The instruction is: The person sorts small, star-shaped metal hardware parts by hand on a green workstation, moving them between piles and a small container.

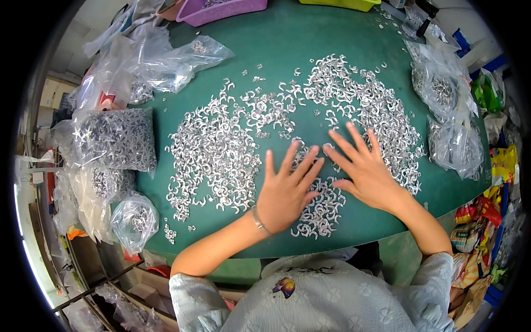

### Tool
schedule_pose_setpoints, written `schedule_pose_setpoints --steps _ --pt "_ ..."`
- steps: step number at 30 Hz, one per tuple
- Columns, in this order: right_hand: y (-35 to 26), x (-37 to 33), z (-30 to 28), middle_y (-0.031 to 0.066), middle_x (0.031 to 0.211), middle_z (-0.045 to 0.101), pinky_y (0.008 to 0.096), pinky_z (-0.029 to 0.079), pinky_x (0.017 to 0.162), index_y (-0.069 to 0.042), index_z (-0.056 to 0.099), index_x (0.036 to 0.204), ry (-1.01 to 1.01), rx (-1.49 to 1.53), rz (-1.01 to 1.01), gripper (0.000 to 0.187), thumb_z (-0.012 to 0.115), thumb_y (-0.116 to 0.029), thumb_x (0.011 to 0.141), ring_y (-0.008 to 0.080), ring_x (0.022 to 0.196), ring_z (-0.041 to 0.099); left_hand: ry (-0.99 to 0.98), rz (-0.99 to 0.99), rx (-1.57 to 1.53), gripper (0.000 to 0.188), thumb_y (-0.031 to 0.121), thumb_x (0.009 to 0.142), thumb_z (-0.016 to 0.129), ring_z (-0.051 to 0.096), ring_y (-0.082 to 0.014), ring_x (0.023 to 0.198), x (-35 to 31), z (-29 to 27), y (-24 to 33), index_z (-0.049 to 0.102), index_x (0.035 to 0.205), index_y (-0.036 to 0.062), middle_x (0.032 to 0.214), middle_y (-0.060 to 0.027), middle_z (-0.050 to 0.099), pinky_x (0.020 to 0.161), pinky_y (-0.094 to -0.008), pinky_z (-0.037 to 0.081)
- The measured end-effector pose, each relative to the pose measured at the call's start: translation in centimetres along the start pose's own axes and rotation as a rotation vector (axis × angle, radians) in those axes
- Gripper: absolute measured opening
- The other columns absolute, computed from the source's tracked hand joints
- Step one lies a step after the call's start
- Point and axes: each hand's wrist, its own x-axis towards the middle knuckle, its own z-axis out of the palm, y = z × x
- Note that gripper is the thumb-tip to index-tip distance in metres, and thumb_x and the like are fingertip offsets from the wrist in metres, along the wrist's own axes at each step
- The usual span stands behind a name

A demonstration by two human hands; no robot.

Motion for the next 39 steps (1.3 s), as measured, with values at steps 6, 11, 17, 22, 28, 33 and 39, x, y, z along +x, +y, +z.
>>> schedule_pose_setpoints --steps 6,11,17,22,28,33,39 --pt "0.7 -1.7 0.0 0.0140 0.154 0.024 0.0626 0.015 0.110 -0.019 0.043 0.142 -0.035 -0.103 0.131 0.066 0.065 -0.041 0.084 0.0397 0.143 0.015 0.038 -0.172 0.138 0.068 0.035 0.086 0.062 0.024 -0.0384 0.140 0.2 0.3 -4.0 0.039 0.142 0.0041 0.152 -0.0089 0.032 0.104 -0.0672 0.022" --pt "0.4 -1.6 0.4 0.0124 0.154 0.024 0.0628 0.015 0.110 -0.019 0.043 0.142 0.023 -0.059 0.093 0.063 0.063 -0.039 0.085 0.0399 0.143 0.016 0.019 -0.075 0.072 0.063 0.033 0.089 0.059 0.023 -0.0386 0.140 0.4 0.5 -2.5 0.039 0.141 0.0044 0.153 -0.0081 0.030 0.104 -0.0677 0.021" --pt "0.7 -2.3 -0.4 0.0090 0.154 0.026 0.0632 0.014 0.111 -0.010 0.045 0.139 -0.110 -0.110 0.084 0.063 0.061 -0.040 0.087 0.0371 0.143 0.015 -0.148 0.047 -0.059 0.061 0.027 0.091 0.054 0.020 -0.0402 0.141 -1.1 -0.1 -2.4 0.034 0.144 0.0025 0.154 -0.0099 0.027 0.108 -0.0650 0.018" --pt "0.1 -2.5 -0.8 0.0142 0.154 0.024 0.0626 0.013 0.111 -0.006 0.043 0.140 -0.081 -0.041 0.075 0.070 0.063 -0.044 0.084 0.0387 0.144 0.014 -0.092 0.040 -0.189 0.065 0.022 0.091 0.056 0.020 -0.0379 0.142 -0.6 -0.2 -1.2 0.028 0.145 -0.0012 0.154 -0.0162 0.023 0.111 -0.0587 0.019" --pt "-1.0 -3.5 -0.5 0.0141 0.154 0.023 0.0630 0.013 0.111 -0.008 0.044 0.139 -0.162 0.076 0.044 0.072 0.068 -0.043 0.080 0.0397 0.143 0.013 -0.162 0.071 -0.312 0.067 0.024 0.090 0.057 0.020 -0.0398 0.142 -2.1 0.7 0.0 0.028 0.145 -0.0016 0.154 -0.0183 0.021 0.111 -0.0585 0.021" --pt "-1.2 -1.0 -1.3 0.0128 0.153 0.025 0.0630 0.014 0.110 -0.011 0.051 0.135 -0.101 0.086 -0.018 0.067 0.069 -0.043 0.079 0.0396 0.143 0.014 -0.109 0.088 -0.268 0.070 0.028 0.089 0.058 0.019 -0.0395 0.142 -0.9 0.2 0.2 0.028 0.145 -0.0017 0.154 -0.0198 0.021 0.110 -0.0594 0.019" --pt "2.5 -0.1 -0.4 0.0122 0.152 0.028 0.0596 0.015 0.112 -0.011 0.054 0.133 0.042 -0.096 0.111 0.064 0.065 -0.046 0.082 0.0377 0.143 0.015 -0.095 0.022 -0.178 0.068 0.026 0.088 0.060 0.020 -0.0390 0.142 -1.0 0.1 -0.8 0.031 0.143 -0.0029 0.153 -0.0171 0.024 0.110 -0.0608 0.020"
